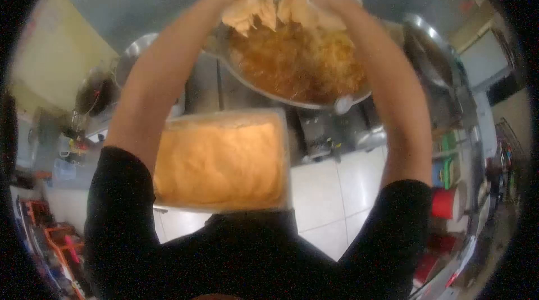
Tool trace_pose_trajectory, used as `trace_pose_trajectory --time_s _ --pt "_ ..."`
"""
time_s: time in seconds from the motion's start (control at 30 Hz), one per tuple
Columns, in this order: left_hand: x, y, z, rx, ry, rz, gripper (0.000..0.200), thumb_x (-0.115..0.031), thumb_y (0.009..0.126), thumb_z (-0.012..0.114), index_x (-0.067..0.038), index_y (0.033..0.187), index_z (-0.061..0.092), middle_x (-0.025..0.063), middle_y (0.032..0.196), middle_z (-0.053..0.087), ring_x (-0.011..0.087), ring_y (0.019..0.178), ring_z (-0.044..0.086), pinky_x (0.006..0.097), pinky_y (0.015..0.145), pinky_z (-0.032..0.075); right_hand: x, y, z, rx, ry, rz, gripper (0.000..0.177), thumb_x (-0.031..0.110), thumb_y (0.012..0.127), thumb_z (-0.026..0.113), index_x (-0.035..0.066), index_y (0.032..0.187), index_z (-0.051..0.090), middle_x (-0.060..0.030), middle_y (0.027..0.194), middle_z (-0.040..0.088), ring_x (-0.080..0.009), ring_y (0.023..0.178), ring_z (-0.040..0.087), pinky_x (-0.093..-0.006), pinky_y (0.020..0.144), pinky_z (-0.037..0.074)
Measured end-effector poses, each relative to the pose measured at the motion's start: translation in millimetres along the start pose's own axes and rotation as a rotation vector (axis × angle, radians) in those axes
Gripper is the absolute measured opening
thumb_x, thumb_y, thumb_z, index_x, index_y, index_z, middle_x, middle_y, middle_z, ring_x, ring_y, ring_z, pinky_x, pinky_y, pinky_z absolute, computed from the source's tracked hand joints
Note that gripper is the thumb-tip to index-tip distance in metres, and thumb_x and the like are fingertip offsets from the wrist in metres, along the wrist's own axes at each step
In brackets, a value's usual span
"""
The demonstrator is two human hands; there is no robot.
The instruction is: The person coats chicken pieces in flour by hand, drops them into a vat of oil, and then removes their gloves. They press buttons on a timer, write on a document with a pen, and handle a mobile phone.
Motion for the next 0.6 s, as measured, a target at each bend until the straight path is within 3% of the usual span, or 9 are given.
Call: trace_pose_trajectory --time_s 0.07,0.1,0.2,0.27,0.4,0.47,0.53,0.57,0.6 --pt "17 46 57 0.094 -0.554 -0.247 0.036 -0.027 0.103 0.056 -0.005 0.131 0.063 0.0205 0.103 0.072 0.0312 0.105 0.067 0.0492 0.083 0.055 -39 38 25 0.013 -0.031 0.038 0.054 0.039 0.11 0.042 0.008 0.154 0.046 -0.016 0.147 0.058 -0.0284 0.133 0.056 -0.0391 0.113 0.043" --pt "13 58 72 0.078 -0.546 -0.26 0.036 -0.027 0.103 0.056 -0.005 0.131 0.063 0.0205 0.103 0.072 0.0312 0.105 0.067 0.0492 0.083 0.055 -60 56 43 0.036 -0.057 0.097 0.053 0.041 0.112 0.036 0.01 0.153 0.048 -0.017 0.145 0.06 -0.0284 0.127 0.061 -0.0403 0.109 0.047" --pt "-21 86 109 0.123 -0.29 -0.207 0.043 -0.03 0.104 0.054 -0.007 0.14 0.06 0.0196 0.121 0.071 0.0341 0.115 0.066 0.0498 0.097 0.054 -105 99 100 0.302 -0.077 0.194 0.05 0.039 0.113 0.033 0.01 0.149 0.052 -0.0172 0.146 0.059 -0.0297 0.115 0.068 -0.0431 0.1 0.054" --pt "-10 98 127 -0.011 -0.617 -0.551 0.048 -0.038 0.105 0.052 -0.006 0.14 0.061 0.0185 0.14 0.063 0.0376 0.125 0.063 0.0495 0.108 0.05 -148 137 151 0.266 0.03 0.219 0.048 0.036 0.112 0.036 0.009 0.148 0.053 -0.0177 0.145 0.059 -0.0301 0.111 0.069 -0.0434 0.098 0.056" --pt "-10 128 172 0.174 -0.647 -0.54 0.054 -0.043 0.105 0.049 -0.004 0.143 0.058 0.0193 0.148 0.056 0.0368 0.133 0.058 0.0493 0.111 0.048 -147 132 152 0.275 0.244 0.354 0.043 0.016 0.106 0.05 0.007 0.148 0.052 -0.0167 0.138 0.063 -0.0258 0.105 0.071 -0.035 0.097 0.059" --pt "-4 176 228 0.192 -0.321 -0.3 0.055 -0.044 0.105 0.048 -0.004 0.143 0.058 0.0198 0.146 0.057 0.0357 0.133 0.059 0.0483 0.111 0.049 -158 131 157 0.291 0.233 0.389 0.044 0.008 0.104 0.052 0.007 0.148 0.051 -0.0163 0.136 0.064 -0.0248 0.106 0.07 -0.0333 0.097 0.059" --pt "-13 166 213 0.183 -0.236 -0.252 0.056 -0.045 0.105 0.048 -0.004 0.142 0.058 0.0202 0.146 0.057 0.0351 0.132 0.059 0.0481 0.11 0.049 -138 134 172 0.307 -0.506 -0.213 0.043 0.017 0.105 0.054 0.008 0.147 0.054 -0.0159 0.134 0.065 -0.0252 0.115 0.066 -0.0355 0.097 0.057" --pt "-23 155 195 0.176 -0.149 -0.198 0.057 -0.047 0.106 0.047 -0.004 0.142 0.059 0.0206 0.146 0.057 0.0345 0.132 0.059 0.0478 0.109 0.049 -137 134 170 0.313 -0.503 -0.216 0.043 0.017 0.105 0.054 0.008 0.147 0.054 -0.0159 0.134 0.065 -0.0252 0.115 0.066 -0.0355 0.097 0.057" --pt "-33 142 171 0.169 -0.063 -0.145 0.058 -0.048 0.106 0.046 -0.005 0.142 0.06 0.0211 0.146 0.057 0.0339 0.131 0.058 0.0476 0.109 0.049 -147 138 162 0.371 -0.309 -0.011 0.045 0.022 0.104 0.055 0.01 0.148 0.054 -0.0153 0.131 0.066 -0.0265 0.116 0.066 -0.0383 0.097 0.057"
Point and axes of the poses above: each hand's wrist, its own y-axis towards the middle knuckle, its own z-axis out of the palm, x = y × z, the point moved 8 cm from there along y, towards the middle knuckle
